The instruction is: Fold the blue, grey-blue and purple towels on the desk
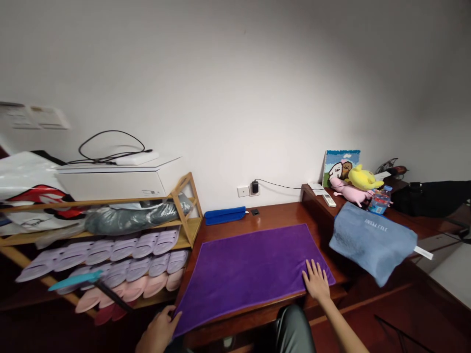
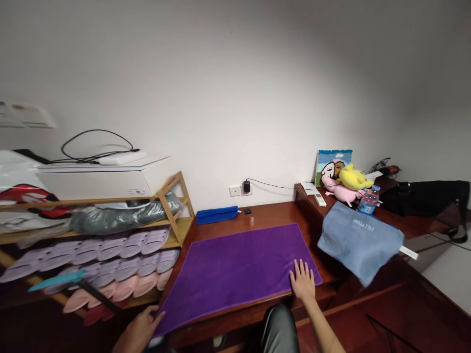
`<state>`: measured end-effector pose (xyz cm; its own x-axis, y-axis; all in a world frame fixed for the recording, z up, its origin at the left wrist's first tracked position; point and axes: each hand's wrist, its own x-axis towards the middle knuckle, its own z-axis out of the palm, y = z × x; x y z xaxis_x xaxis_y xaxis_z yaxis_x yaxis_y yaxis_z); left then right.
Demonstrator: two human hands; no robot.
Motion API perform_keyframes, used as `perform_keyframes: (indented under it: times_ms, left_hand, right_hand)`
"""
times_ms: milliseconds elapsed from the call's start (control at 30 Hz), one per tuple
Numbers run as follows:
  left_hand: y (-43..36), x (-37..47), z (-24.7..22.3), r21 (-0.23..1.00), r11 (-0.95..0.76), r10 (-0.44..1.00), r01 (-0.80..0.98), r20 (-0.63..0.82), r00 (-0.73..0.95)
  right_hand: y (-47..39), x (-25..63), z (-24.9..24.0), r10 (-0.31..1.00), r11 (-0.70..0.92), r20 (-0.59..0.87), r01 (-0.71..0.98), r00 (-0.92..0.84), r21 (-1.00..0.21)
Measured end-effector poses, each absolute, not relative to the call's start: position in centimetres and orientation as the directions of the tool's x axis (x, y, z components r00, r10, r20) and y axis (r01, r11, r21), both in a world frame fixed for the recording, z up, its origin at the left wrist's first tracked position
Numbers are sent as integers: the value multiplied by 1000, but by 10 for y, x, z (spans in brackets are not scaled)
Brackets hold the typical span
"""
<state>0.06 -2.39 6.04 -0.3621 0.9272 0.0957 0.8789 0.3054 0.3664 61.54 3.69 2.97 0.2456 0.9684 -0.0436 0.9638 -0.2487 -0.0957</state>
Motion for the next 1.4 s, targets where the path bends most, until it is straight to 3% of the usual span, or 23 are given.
perform_keyframes:
  times_ms: [67, 133, 267, 500, 800, 1000, 1100, 1400]
  left_hand:
    - [-20, 0, 61, 278, 246, 932, 929, 194, -305]
    - [-6, 9, 62, 263, 120, 938, 957, 286, -197]
    - [40, 45, 61, 268, -57, 957, 962, 289, -24]
    - [87, 65, 36, 118, 26, 997, 993, 64, -34]
    - [130, 55, 53, 154, -88, 954, 984, 296, 39]
    - [208, 76, 41, 168, -37, 987, 985, 158, 10]
    - [224, 74, 28, 146, -38, 986, 989, 165, 14]
    - [229, 68, 25, 74, -10, 982, 997, 189, -4]
  right_hand:
    - [39, 619, 37, 971, -239, -53, 964, 235, -116]
    - [44, 622, 46, 979, -203, -14, 970, 203, -134]
    - [62, 615, 54, 996, -72, 41, 979, 81, -191]
    - [79, 601, 31, 999, 24, -16, 980, -27, -196]
    - [98, 595, 42, 1000, 7, 30, 978, -1, -210]
    - [172, 552, 65, 999, 35, -31, 978, -42, -204]
    - [207, 540, 64, 996, 37, -77, 980, -53, -196]
    - [227, 585, 39, 971, -234, -70, 963, 226, -131]
